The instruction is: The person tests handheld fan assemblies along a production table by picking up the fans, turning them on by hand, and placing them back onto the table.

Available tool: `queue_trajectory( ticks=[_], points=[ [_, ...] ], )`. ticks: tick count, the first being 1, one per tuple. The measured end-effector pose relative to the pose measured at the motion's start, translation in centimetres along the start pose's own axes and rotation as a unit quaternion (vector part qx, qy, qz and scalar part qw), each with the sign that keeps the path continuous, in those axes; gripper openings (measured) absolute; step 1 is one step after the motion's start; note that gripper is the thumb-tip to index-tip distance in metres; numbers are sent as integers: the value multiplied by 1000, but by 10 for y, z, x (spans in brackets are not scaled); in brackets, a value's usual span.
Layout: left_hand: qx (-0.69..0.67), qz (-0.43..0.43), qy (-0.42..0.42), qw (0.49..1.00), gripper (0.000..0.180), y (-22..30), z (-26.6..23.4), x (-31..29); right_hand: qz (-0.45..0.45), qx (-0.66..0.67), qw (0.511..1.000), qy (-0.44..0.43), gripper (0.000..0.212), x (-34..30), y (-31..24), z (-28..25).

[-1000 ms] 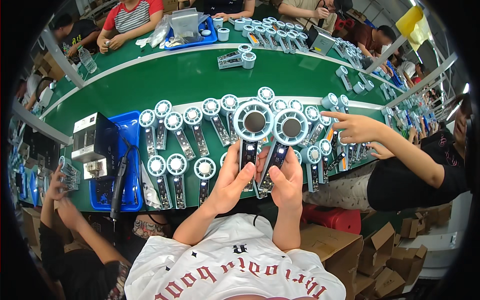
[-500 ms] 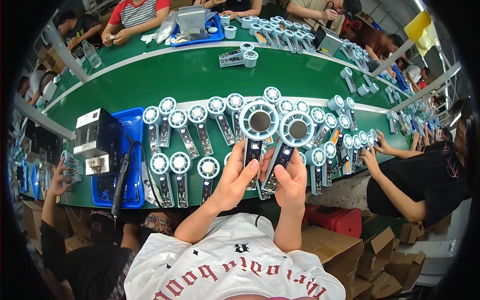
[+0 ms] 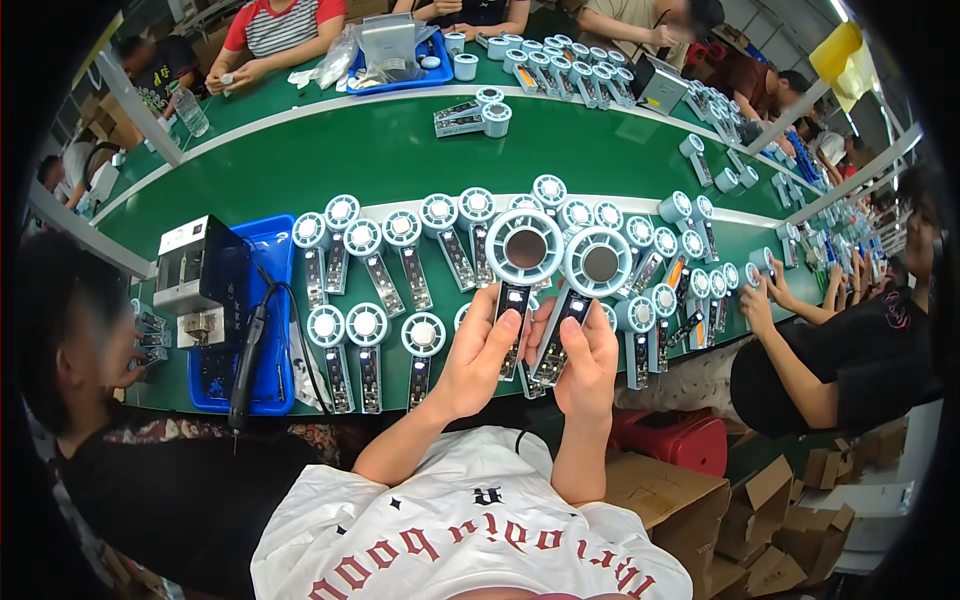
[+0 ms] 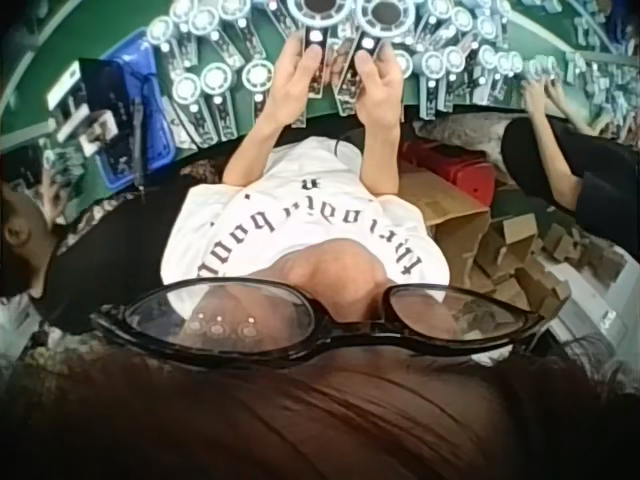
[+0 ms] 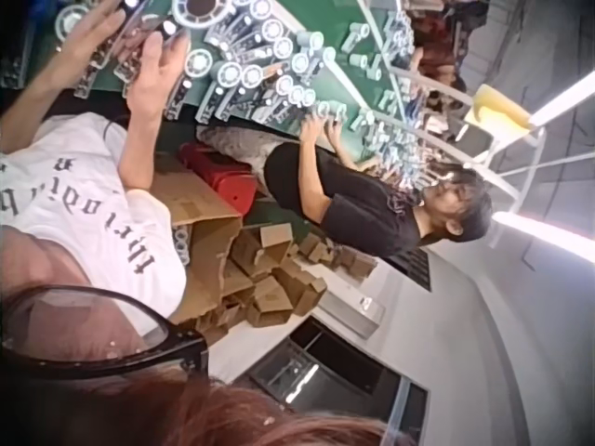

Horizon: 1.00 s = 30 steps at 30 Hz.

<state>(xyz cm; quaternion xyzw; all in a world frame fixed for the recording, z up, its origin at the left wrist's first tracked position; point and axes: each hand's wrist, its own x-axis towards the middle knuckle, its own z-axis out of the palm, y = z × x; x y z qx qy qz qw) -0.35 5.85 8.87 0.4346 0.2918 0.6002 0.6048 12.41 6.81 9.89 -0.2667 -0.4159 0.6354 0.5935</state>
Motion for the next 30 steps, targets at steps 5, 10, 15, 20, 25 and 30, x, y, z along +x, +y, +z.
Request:
queue_trajectory(
  ticks=[5, 10, 15, 20, 25, 30],
  points=[
    [1, -9, -4, 1000, 28, -3, -1, 2, -10, 6, 1000, -12, 29, 3, 2, -4],
    [-8, -5, -3, 1000, 27, -4, -2, 4, -5, 3, 1000, -2, 29, 4, 4, -4],
    [-3, -5, -9, 1000, 26, -5, -3, 6, 7, 30, 999, -33, 27, 5, 3, -10],
    [-8, -11, 0, 1000, 27, -5, 1, 6, 7, 44, 999, -19, 29, 3, 0, -9],
    [-21, -10, -1, 1000, 28, -8, 6, 16, 3, 24, 1000, 0, 30, 9, 2, -16],
    [-36, -14, 17, 999, 27, -11, 4, 15, 16, 56, 998, 12, 31, 10, 0, -16]
  ],
)
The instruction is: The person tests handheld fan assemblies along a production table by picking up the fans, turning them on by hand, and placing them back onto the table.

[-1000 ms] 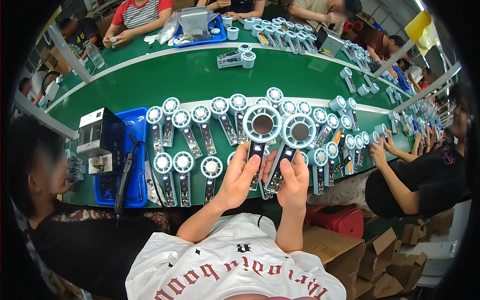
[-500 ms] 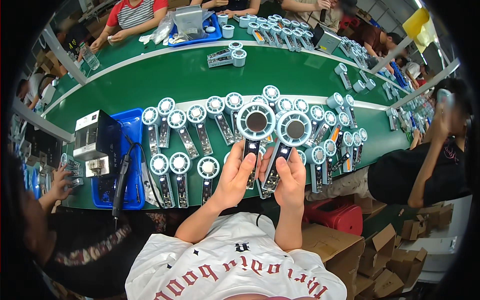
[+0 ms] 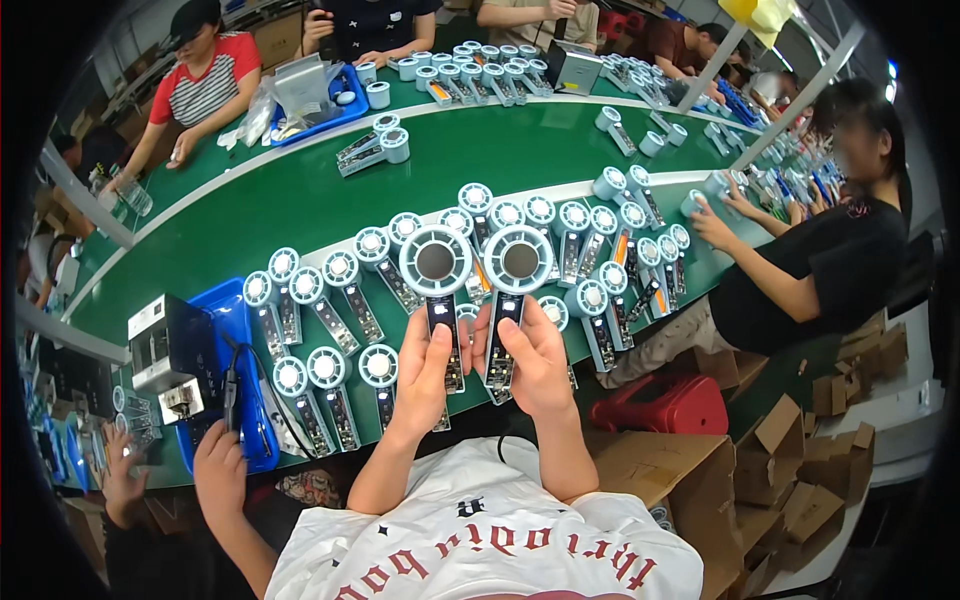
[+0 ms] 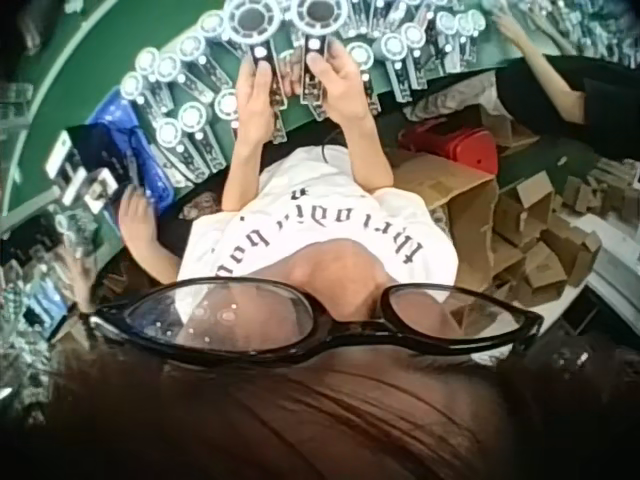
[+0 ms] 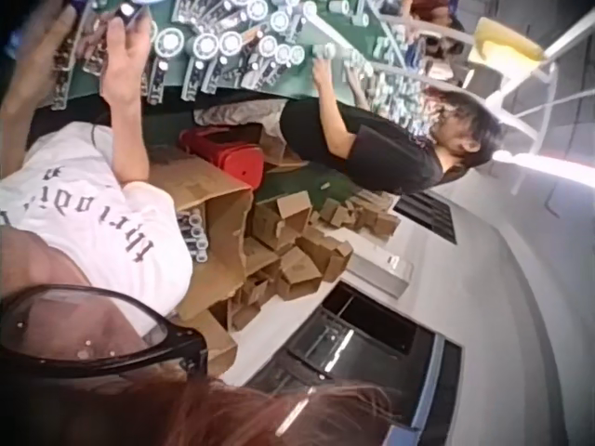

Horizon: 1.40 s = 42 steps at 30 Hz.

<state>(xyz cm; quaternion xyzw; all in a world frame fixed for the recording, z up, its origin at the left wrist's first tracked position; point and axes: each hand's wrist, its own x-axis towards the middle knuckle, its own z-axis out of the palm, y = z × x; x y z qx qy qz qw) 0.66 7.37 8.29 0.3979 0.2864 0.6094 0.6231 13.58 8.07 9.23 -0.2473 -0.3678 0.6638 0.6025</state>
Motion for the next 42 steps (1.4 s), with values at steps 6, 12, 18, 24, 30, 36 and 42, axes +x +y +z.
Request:
queue_trajectory(
  ticks=[6, 12, 18, 24, 30, 36, 42],
  points=[
    [-4, -5, -25, 1000, 29, -3, -2, 4, -9, 15, 1000, 8, 34, 0, -6, -7],
    [5, -18, -22, 1000, 31, -9, 6, 14, -23, -30, 997, 66, 32, 7, -26, -35],
    [2, -46, -5, 999, 33, -11, 5, 16, -8, -73, 960, 268, 28, 11, -83, -130],
    [-9, -61, 15, 998, 33, -15, 5, 26, -77, -172, 908, 373, 16, -13, -124, -227],
    [-29, -88, 21, 996, 26, -17, -2, 29, -52, -268, 863, 424, 19, -5, -139, -268],
    [-30, -102, 94, 990, 25, -22, -26, 32, 19, -379, 814, 440, 25, 44, -166, -329],
    [-52, -112, 151, 981, 26, -1, -43, 23, 92, -492, 762, 410, 32, 73, -175, -390]
  ],
)
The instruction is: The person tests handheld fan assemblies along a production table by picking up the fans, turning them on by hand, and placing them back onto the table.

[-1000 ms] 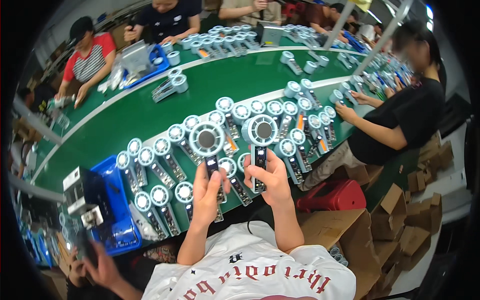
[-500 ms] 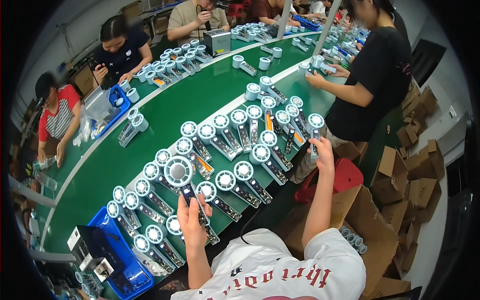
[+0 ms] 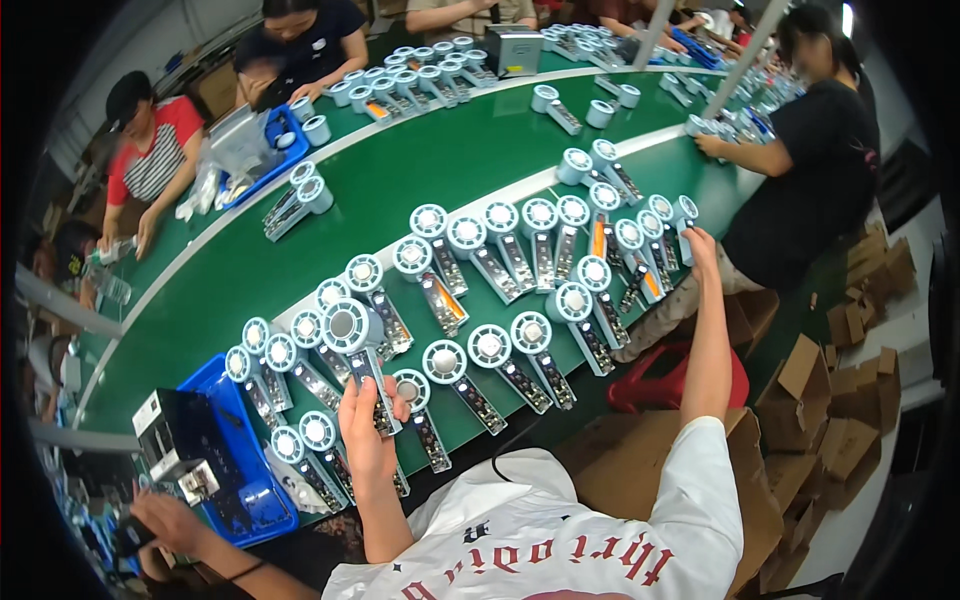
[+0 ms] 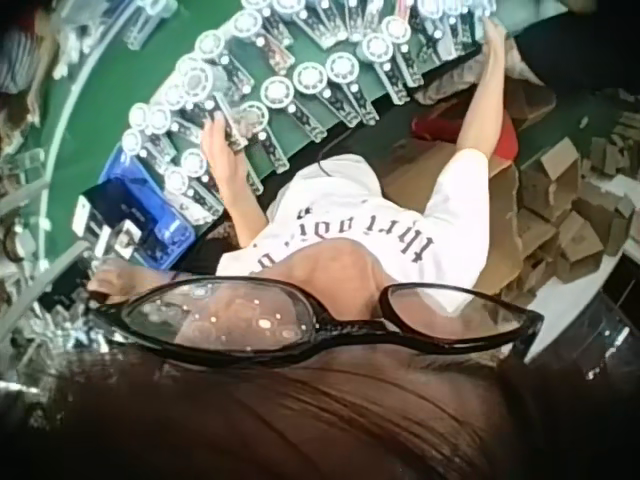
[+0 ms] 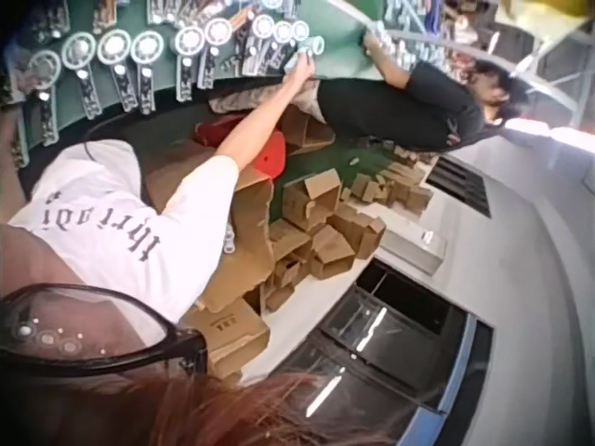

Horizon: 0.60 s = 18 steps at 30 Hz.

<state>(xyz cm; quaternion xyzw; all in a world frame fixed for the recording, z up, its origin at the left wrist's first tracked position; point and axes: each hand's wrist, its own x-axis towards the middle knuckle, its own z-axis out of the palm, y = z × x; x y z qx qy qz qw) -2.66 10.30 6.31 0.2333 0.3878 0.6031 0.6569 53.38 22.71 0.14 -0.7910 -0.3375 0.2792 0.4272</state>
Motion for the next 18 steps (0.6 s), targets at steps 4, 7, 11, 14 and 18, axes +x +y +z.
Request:
queue_trajectory(
  ticks=[4, 7, 11, 14, 18],
  points=[
    [-25, 0, 12, 1000, 27, 8, -4, 3, -14, -85, 996, 21, 36, 14, 20, -16],
    [-15, 33, 66, 997, 28, 7, -4, 6, -19, -147, 987, 59, 40, 6, 21, -14],
    [2, 14, 5, 1000, 28, 5, 16, 1, -12, -207, 970, 125, 43, 0, 20, -22],
    [22, -11, -65, 998, 28, 1, 29, -6, -120, -223, 939, 231, 41, -26, 31, -13],
    [16, -109, -130, 985, 28, -18, 35, -12, -89, 7, 996, 22, 45, -77, -37, 4]
  ],
)
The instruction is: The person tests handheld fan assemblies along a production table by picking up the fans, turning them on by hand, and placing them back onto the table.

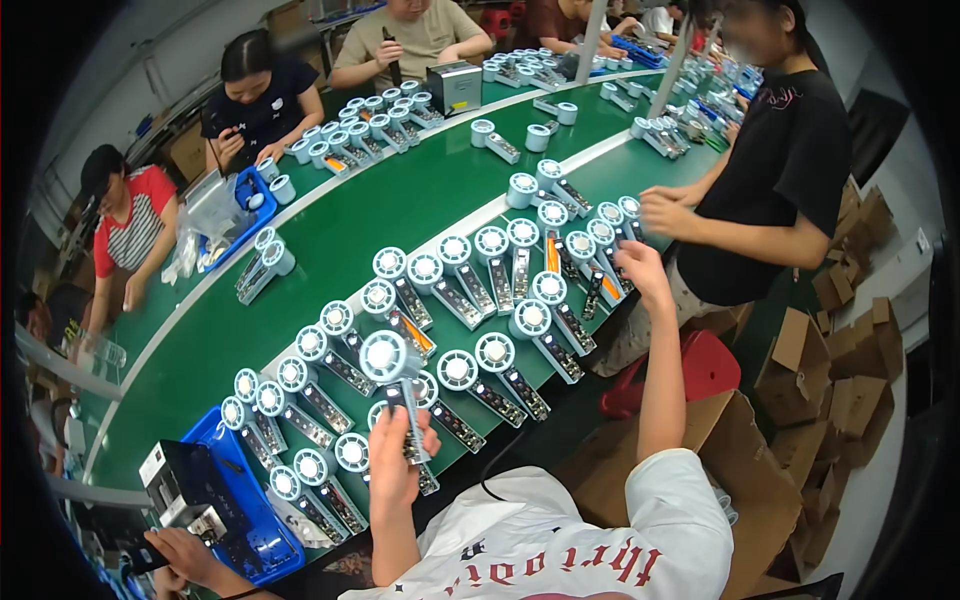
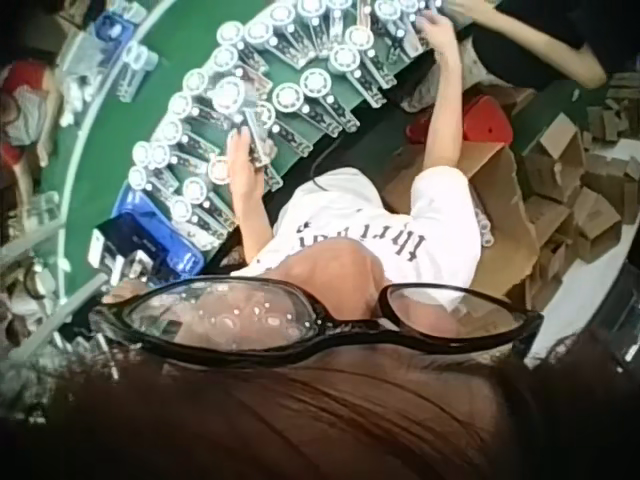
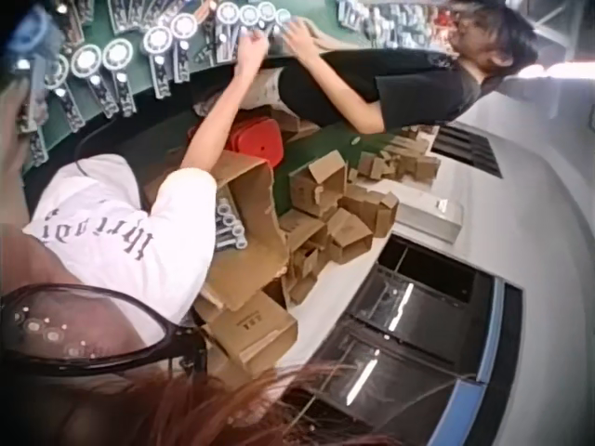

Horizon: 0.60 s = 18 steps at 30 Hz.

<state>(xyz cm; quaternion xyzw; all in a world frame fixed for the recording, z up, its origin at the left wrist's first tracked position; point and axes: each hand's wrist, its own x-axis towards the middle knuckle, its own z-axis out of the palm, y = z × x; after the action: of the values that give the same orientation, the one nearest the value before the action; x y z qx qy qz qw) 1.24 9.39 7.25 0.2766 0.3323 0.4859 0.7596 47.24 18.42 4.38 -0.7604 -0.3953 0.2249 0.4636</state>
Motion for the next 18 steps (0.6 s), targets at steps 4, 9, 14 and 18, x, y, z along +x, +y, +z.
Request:
queue_trajectory(
  ticks=[4, 9, 14, 18],
  points=[
    [2, -32, -50, 998, 27, -10, 14, 6, -12, 157, 983, -91, 57, 2, -57, -6],
    [20, -12, -71, 997, 29, -16, 23, 3, -100, 109, 988, -42, 49, -22, -114, 0],
    [47, 28, -54, 997, 29, -20, 8, -4, -152, 92, 945, -275, 32, -125, -120, 68],
    [83, 70, -51, 993, 28, -19, 4, -13, -119, 68, 859, -493, 27, -193, -118, 107]
  ],
)
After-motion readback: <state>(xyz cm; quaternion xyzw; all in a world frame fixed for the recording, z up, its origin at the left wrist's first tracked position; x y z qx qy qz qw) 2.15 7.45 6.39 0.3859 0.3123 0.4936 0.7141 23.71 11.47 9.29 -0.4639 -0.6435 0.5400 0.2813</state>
